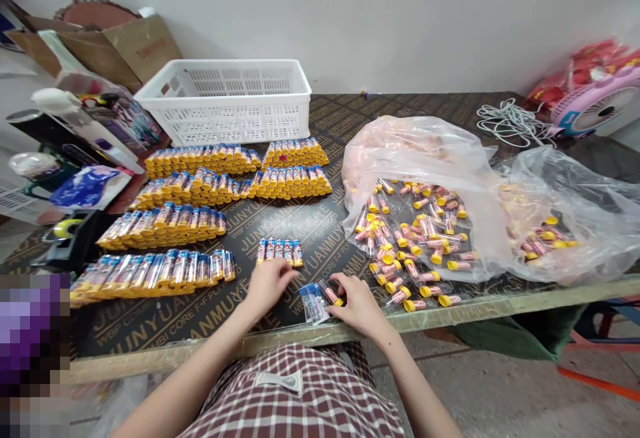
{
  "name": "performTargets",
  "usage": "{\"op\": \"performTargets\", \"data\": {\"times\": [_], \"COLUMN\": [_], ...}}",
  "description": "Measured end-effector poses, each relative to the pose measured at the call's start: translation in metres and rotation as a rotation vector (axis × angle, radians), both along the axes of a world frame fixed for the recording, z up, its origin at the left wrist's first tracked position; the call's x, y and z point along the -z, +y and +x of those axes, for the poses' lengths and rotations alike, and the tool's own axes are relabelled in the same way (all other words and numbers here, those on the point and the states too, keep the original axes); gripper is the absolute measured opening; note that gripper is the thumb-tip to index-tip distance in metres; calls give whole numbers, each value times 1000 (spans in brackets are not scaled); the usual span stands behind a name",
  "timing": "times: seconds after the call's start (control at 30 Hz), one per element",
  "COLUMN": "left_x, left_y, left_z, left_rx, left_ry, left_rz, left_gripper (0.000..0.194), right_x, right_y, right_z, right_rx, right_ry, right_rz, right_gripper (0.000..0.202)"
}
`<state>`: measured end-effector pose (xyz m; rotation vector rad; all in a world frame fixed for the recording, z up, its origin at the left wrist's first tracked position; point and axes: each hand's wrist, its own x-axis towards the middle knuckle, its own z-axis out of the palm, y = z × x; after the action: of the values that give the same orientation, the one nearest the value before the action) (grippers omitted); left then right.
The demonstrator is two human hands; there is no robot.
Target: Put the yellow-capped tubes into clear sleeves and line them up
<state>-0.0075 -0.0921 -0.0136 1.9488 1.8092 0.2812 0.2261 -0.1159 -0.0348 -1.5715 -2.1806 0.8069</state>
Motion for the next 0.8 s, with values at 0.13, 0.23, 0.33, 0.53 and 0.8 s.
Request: {"op": "performTargets", "data": {"times": [0.13, 0.23, 0.33, 0.53, 0.8], "left_x": [22, 30, 32, 31, 29], "left_y": [-21, -25, -24, -26, -25], "left_z": [24, 25, 22, 22, 23], "left_rx": [83, 49, 56, 26, -88], "left_ry": [-82, -118, -145, -177, -546], "left_rz": [-73, -37, -20, 63, -19], "left_gripper": [16, 6, 6, 8, 10], "right_x": [4, 3, 1, -2, -12], "right_y": [1, 3, 3, 3, -1], "right_z": [-3, -1, 0, -7, -11], "right_rx": [17, 76, 126, 201, 281], "right_ry": [13, 88, 151, 249, 369], "right_rz": [-34, -13, 24, 96, 125], "right_gripper": [28, 23, 16, 13, 17]}}
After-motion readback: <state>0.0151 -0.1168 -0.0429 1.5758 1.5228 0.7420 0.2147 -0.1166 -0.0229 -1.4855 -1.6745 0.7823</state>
